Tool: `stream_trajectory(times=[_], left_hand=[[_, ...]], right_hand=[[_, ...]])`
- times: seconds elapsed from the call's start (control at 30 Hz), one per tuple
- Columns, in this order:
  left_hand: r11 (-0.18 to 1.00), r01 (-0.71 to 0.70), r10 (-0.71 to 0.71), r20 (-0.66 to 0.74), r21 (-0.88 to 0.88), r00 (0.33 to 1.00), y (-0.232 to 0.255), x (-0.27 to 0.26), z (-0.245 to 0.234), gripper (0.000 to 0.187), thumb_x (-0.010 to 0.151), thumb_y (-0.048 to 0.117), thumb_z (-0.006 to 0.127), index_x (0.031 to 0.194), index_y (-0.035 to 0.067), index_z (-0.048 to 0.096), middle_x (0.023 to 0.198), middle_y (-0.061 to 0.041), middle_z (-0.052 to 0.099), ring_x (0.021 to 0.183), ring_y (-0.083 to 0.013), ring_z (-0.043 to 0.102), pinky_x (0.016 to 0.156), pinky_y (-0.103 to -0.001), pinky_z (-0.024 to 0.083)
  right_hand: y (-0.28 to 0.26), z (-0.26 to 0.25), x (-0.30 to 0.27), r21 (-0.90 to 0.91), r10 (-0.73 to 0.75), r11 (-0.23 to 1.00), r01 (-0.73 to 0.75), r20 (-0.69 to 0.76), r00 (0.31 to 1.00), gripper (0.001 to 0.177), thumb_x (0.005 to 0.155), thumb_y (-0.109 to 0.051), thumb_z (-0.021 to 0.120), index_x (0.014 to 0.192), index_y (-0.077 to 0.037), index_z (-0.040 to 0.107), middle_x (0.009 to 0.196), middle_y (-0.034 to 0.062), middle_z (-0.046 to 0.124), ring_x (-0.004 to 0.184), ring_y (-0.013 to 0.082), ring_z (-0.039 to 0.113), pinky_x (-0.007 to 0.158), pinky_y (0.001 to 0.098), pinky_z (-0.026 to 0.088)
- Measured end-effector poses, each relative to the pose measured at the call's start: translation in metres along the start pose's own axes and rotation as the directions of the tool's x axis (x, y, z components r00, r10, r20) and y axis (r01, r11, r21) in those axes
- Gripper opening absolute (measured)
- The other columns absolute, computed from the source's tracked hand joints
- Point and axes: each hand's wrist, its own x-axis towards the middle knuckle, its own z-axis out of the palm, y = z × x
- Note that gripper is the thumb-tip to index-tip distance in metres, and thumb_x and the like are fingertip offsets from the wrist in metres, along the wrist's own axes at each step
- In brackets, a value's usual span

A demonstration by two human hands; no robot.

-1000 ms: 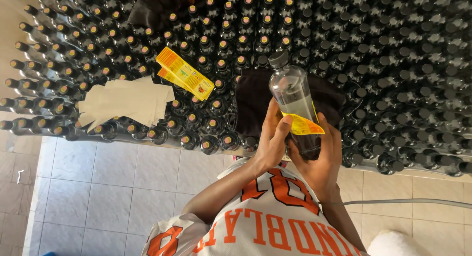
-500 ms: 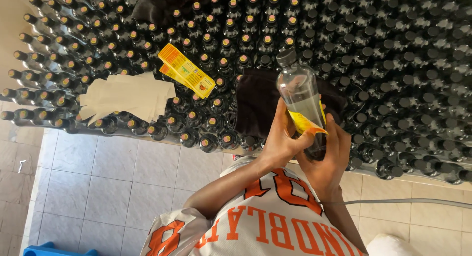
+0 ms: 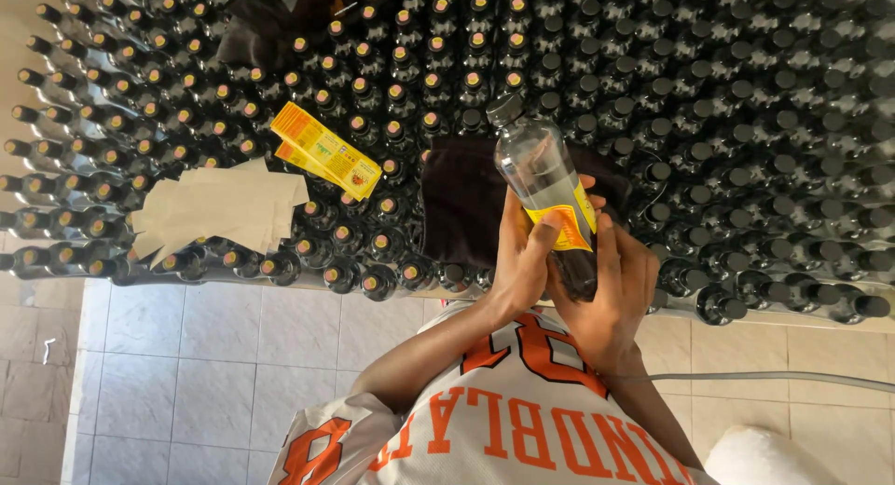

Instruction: Manually peeling adhesive labels and applying them to plastic bottles

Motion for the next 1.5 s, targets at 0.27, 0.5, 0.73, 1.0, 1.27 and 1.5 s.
stream_trajectory(times=[0.27, 0.5, 0.73, 1.0, 1.27, 1.5], left_hand=[[1.000, 0.014, -0.013, 0.048, -0.022, 0.999, -0.013, 0.007, -0.001, 0.066, 0.109, 0.040, 0.070, 0.149, -0.003, 0.042, 0.140, -0.027, 0.067, 0.125, -0.0356, 0.071, 0.108, -0.051, 0.062], [0.996, 0.075, -0.078, 0.096, 0.039, 0.992, -0.011, 0.011, 0.000, 0.068, 0.094, 0.008, 0.083, 0.150, 0.003, 0.043, 0.155, -0.021, 0.061, 0.133, -0.0277, 0.067, 0.113, -0.042, 0.059], [0.986, 0.082, -0.083, 0.004, 0.143, 0.997, -0.020, 0.006, -0.009, 0.065, 0.094, 0.010, 0.081, 0.150, 0.003, 0.048, 0.137, -0.019, 0.069, 0.124, -0.0225, 0.067, 0.103, -0.044, 0.063], [0.999, 0.048, -0.047, -0.077, 0.017, 0.996, -0.018, 0.006, -0.003, 0.065, 0.106, 0.043, 0.073, 0.147, -0.002, 0.051, 0.130, -0.026, 0.073, 0.117, -0.0339, 0.075, 0.101, -0.049, 0.064], [0.995, 0.098, -0.099, -0.040, -0.013, 0.994, -0.029, 0.004, -0.006, 0.069, 0.101, 0.032, 0.081, 0.149, -0.006, 0.049, 0.138, -0.028, 0.068, 0.126, -0.0362, 0.070, 0.107, -0.051, 0.060], [0.993, 0.121, -0.121, 0.000, -0.009, 0.993, -0.017, 0.007, 0.010, 0.075, 0.091, 0.004, 0.086, 0.153, -0.003, 0.045, 0.151, -0.023, 0.062, 0.136, -0.0322, 0.065, 0.113, -0.046, 0.057]], right_hand=[[0.006, -0.002, 0.007, -0.052, -0.049, 0.998, 0.046, -0.051, 0.998, 0.064, 0.094, -0.029, 0.093, 0.139, 0.012, 0.072, 0.118, 0.0244, 0.072, 0.097, 0.0390, 0.067, 0.087, 0.0484, 0.053], [0.011, 0.000, 0.009, -0.024, -0.011, 1.000, 0.009, -0.088, 0.996, 0.055, 0.095, -0.018, 0.090, 0.137, 0.014, 0.073, 0.119, 0.0262, 0.072, 0.096, 0.0393, 0.066, 0.088, 0.0467, 0.052], [0.007, -0.002, 0.016, -0.130, -0.091, 0.988, 0.080, -0.086, 0.992, 0.048, 0.095, -0.021, 0.092, 0.127, 0.012, 0.077, 0.115, 0.0247, 0.074, 0.093, 0.0387, 0.068, 0.086, 0.0467, 0.050], [0.009, 0.004, 0.006, -0.183, -0.136, 0.976, 0.117, -0.091, 0.987, 0.054, 0.098, -0.028, 0.092, 0.141, -0.001, 0.074, 0.122, 0.0210, 0.075, 0.098, 0.0361, 0.065, 0.085, 0.0471, 0.042], [0.014, 0.000, 0.006, -0.224, -0.124, 0.970, 0.096, -0.115, 0.986, 0.048, 0.097, -0.021, 0.092, 0.138, -0.001, 0.077, 0.123, 0.0201, 0.076, 0.100, 0.0355, 0.065, 0.087, 0.0466, 0.041], [0.017, -0.001, 0.003, -0.221, -0.077, 0.974, 0.045, -0.139, 0.987, 0.042, 0.093, -0.012, 0.092, 0.130, 0.004, 0.079, 0.119, 0.0223, 0.076, 0.099, 0.0370, 0.065, 0.088, 0.0471, 0.041]])
